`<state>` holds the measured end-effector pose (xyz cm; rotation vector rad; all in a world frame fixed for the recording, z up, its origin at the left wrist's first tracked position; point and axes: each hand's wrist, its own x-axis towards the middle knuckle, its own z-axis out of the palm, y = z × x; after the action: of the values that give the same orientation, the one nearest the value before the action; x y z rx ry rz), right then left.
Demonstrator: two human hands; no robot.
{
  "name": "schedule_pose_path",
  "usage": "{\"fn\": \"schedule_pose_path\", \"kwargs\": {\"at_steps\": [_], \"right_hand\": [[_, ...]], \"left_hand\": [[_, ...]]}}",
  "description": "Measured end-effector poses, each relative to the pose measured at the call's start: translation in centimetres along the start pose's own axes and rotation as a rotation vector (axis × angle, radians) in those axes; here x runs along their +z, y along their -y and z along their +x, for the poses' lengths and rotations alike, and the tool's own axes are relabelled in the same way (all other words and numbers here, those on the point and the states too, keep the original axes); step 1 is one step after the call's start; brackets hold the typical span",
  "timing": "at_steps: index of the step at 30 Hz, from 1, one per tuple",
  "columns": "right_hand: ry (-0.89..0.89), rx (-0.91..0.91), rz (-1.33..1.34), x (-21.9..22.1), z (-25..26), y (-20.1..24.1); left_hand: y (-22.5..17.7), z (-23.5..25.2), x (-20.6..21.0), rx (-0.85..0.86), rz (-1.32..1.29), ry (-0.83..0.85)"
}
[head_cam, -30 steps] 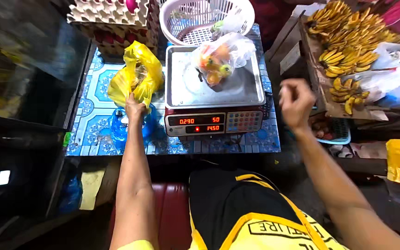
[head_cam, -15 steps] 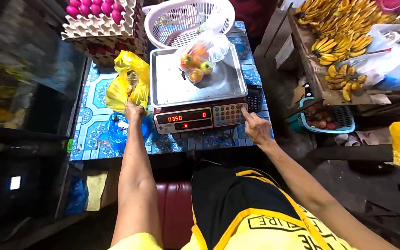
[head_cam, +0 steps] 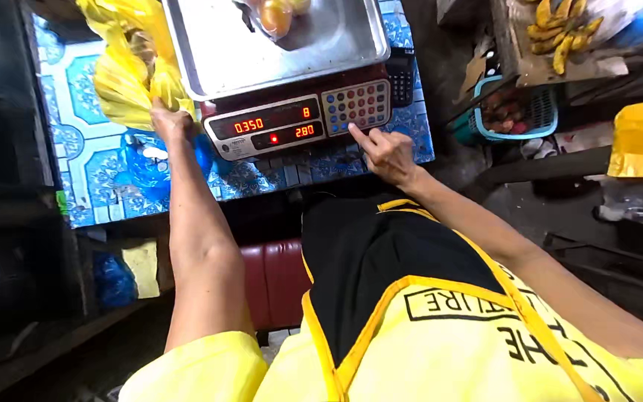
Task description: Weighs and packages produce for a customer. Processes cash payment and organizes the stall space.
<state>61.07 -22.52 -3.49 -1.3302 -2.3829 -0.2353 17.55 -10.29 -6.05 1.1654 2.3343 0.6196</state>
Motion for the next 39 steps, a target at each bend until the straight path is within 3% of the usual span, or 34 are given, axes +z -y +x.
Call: {"fn": "schedule_pose_path", "kwargs": {"at_steps": [3, 8, 13, 16, 19, 21, 23, 25, 27, 30, 34, 39], "right_hand": [[0.008, 0.001, 0.031, 1.5, -0.7, -0.3], [0.006, 0.22, 0.358, 2.1, -0.5, -1.1], [0.185, 0.17, 0.487, -1.3, 1.7, 1.0], [0.169, -0.007, 0.586, -4.9, 8.4, 3.6], [0.049, -0.25, 0.604, -6.7, 20.0, 7.4], [0.07, -0.345, 0.555, -6.5, 28.7, 11.4], [0.312, -0.344, 0.457, -4.0, 37.1, 16.2], [0.57, -0.381, 0.32, 1.9, 43.8, 20.1], [0.747, -0.465, 0.12, 9.1, 47.6, 22.4], [0.817, -0.393, -0.117, 16.8, 49.7, 22.4], [0.641, -0.207, -0.119, 18.2, 51.3, 21.7], [0.929, -0.045, -0.218, 16.1, 50.5, 23.1]], "left_hand": [[0.6, -0.2, 0.6, -0.009, -0.03, -0.015], [0.4, -0.7, 0.6, -0.026, -0.052, 0.005], [1.5, -0.2, -0.3, 0.025, -0.117, -0.009], [1.8, -1.0, -2.2, 0.085, -0.095, -0.069], [2.5, 0.1, -3.9, 0.123, -0.138, -0.16], [2.7, 1.3, -5.1, 0.156, -0.2, -0.201], [2.3, 2.3, -6.5, 0.204, -0.289, -0.208], [1.6, 3.0, -8.0, 0.266, -0.365, -0.212], [1.5, 3.1, -9.7, 0.309, -0.429, -0.202], [3.9, 2.2, -11.8, 0.314, -0.508, -0.18], [8.1, 2.0, -12.7, 0.303, -0.464, -0.212], [9.6, 4.9, -12.8, 0.28, -0.318, -0.187]]}}
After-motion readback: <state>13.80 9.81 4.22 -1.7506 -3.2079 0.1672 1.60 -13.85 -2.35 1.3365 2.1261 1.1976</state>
